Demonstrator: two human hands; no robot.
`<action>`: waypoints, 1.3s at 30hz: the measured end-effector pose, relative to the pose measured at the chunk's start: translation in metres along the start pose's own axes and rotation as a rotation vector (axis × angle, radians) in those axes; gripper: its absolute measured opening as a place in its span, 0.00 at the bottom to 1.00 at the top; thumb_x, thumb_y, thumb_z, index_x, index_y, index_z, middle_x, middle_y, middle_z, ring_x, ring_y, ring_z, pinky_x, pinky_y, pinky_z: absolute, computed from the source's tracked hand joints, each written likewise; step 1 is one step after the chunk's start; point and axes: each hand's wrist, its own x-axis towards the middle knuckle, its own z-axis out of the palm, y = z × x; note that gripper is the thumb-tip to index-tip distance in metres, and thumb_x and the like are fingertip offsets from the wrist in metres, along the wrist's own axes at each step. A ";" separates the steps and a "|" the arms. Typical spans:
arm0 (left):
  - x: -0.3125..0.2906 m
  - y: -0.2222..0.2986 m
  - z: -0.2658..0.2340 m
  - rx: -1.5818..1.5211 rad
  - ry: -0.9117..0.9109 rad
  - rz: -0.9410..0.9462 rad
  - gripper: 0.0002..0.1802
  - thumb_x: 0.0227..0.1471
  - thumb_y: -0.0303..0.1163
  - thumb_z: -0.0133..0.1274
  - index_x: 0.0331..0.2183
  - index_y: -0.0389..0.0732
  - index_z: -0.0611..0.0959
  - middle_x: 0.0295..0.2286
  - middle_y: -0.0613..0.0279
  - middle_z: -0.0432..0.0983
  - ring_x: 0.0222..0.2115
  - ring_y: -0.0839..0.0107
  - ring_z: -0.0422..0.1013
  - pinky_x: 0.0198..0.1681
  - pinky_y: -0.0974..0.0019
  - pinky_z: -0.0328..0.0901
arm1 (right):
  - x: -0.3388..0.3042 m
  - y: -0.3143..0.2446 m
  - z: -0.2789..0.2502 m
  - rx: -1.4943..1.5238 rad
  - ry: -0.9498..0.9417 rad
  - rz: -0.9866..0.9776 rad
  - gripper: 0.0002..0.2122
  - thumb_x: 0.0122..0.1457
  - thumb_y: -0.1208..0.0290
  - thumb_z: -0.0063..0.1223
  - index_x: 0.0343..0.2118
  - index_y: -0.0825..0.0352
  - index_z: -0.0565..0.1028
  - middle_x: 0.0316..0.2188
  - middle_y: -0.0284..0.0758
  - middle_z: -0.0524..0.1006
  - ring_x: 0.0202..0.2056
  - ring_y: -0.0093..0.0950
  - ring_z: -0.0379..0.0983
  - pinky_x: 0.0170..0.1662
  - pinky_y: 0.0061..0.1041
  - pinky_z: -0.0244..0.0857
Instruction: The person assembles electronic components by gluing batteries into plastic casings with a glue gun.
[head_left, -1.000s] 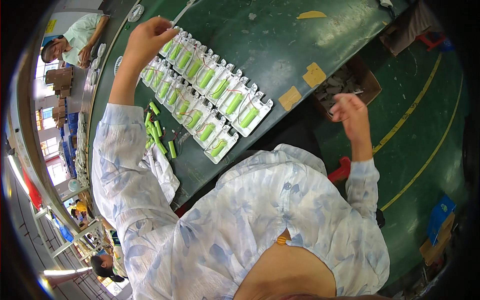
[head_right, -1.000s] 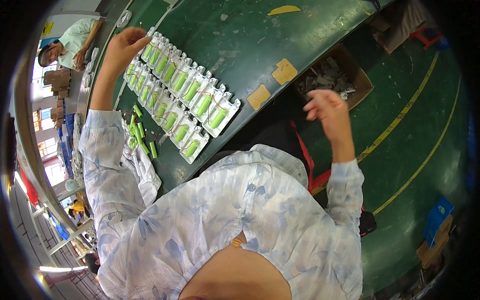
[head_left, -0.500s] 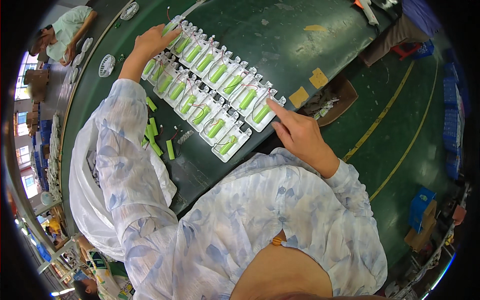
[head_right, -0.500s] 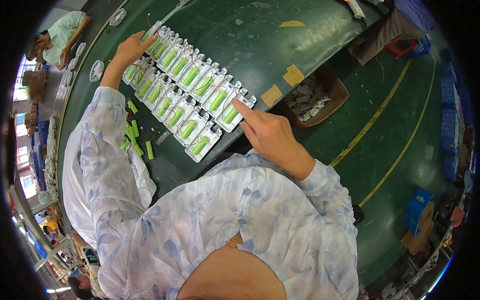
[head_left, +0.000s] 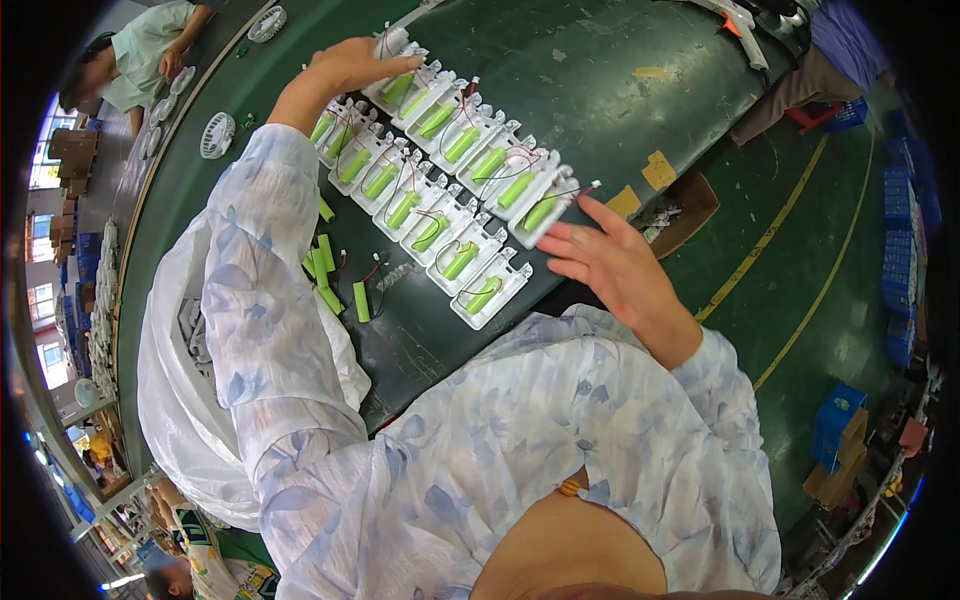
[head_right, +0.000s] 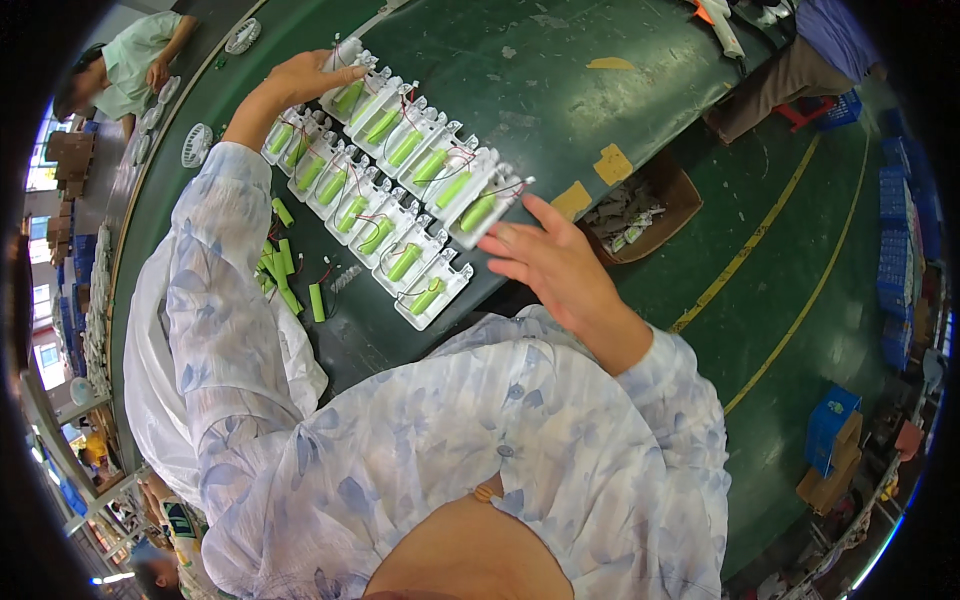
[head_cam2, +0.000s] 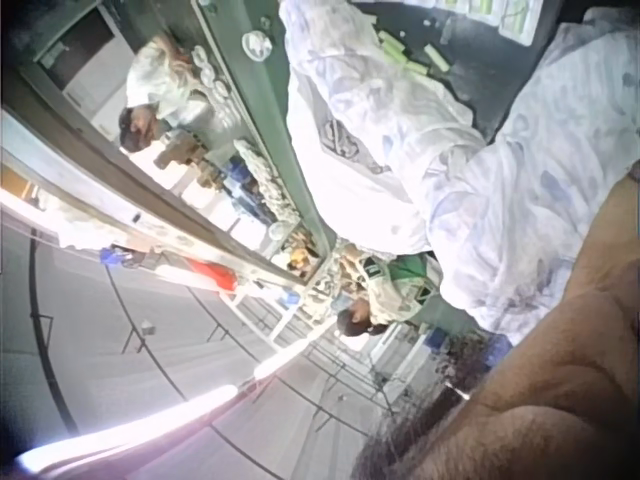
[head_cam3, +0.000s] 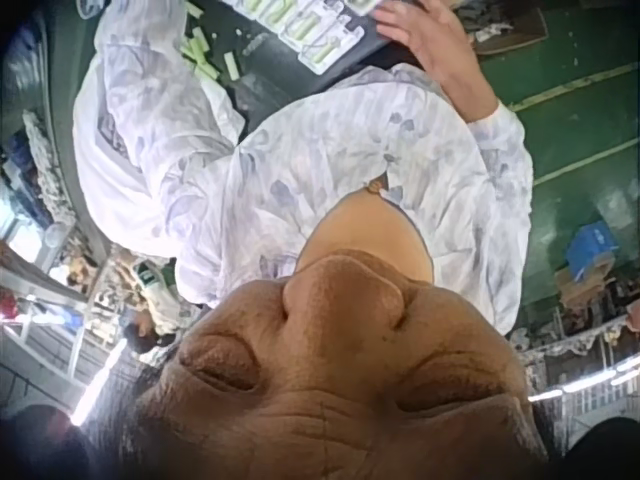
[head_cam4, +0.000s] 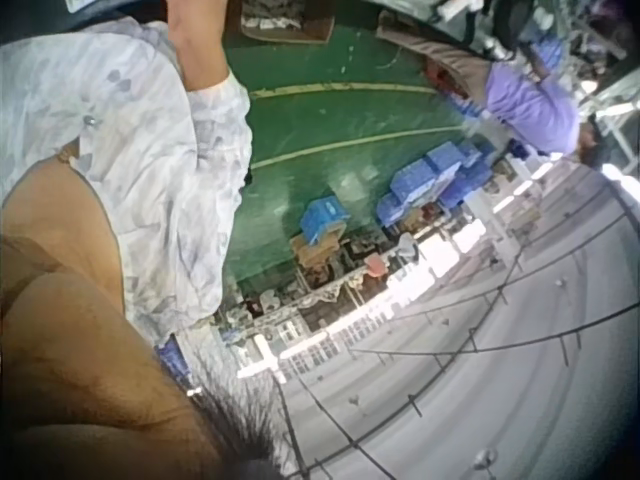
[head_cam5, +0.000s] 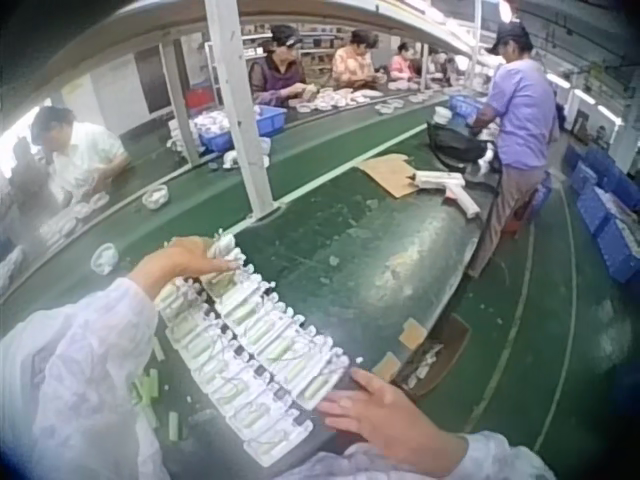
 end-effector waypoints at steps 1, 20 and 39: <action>0.002 -0.001 0.001 -0.078 -0.072 0.014 0.57 0.37 0.78 0.50 0.46 0.29 0.80 0.42 0.40 0.78 0.46 0.49 0.75 0.53 0.54 0.62 | 0.012 0.000 0.009 0.050 -0.003 -0.013 0.37 0.62 0.73 0.55 0.66 0.76 0.43 0.53 0.50 0.70 0.52 0.37 0.72 0.51 0.34 0.69; -0.054 0.233 -0.009 -1.146 -0.489 0.177 0.35 0.52 0.64 0.53 0.45 0.41 0.82 0.35 0.63 0.80 0.35 0.74 0.75 0.37 0.69 0.69 | 0.037 -0.023 -0.040 0.652 0.057 -0.519 0.40 0.54 0.71 0.65 0.65 0.63 0.50 0.53 0.36 0.67 0.53 0.28 0.66 0.56 0.33 0.64; -0.052 0.292 0.002 -0.748 -0.095 0.711 0.19 0.59 0.38 0.54 0.48 0.37 0.80 0.43 0.59 0.79 0.43 0.72 0.74 0.45 0.67 0.69 | 0.075 0.047 -0.392 0.720 0.605 -0.272 0.44 0.53 0.39 0.56 0.67 0.59 0.53 0.67 0.45 0.52 0.66 0.48 0.50 0.62 0.62 0.49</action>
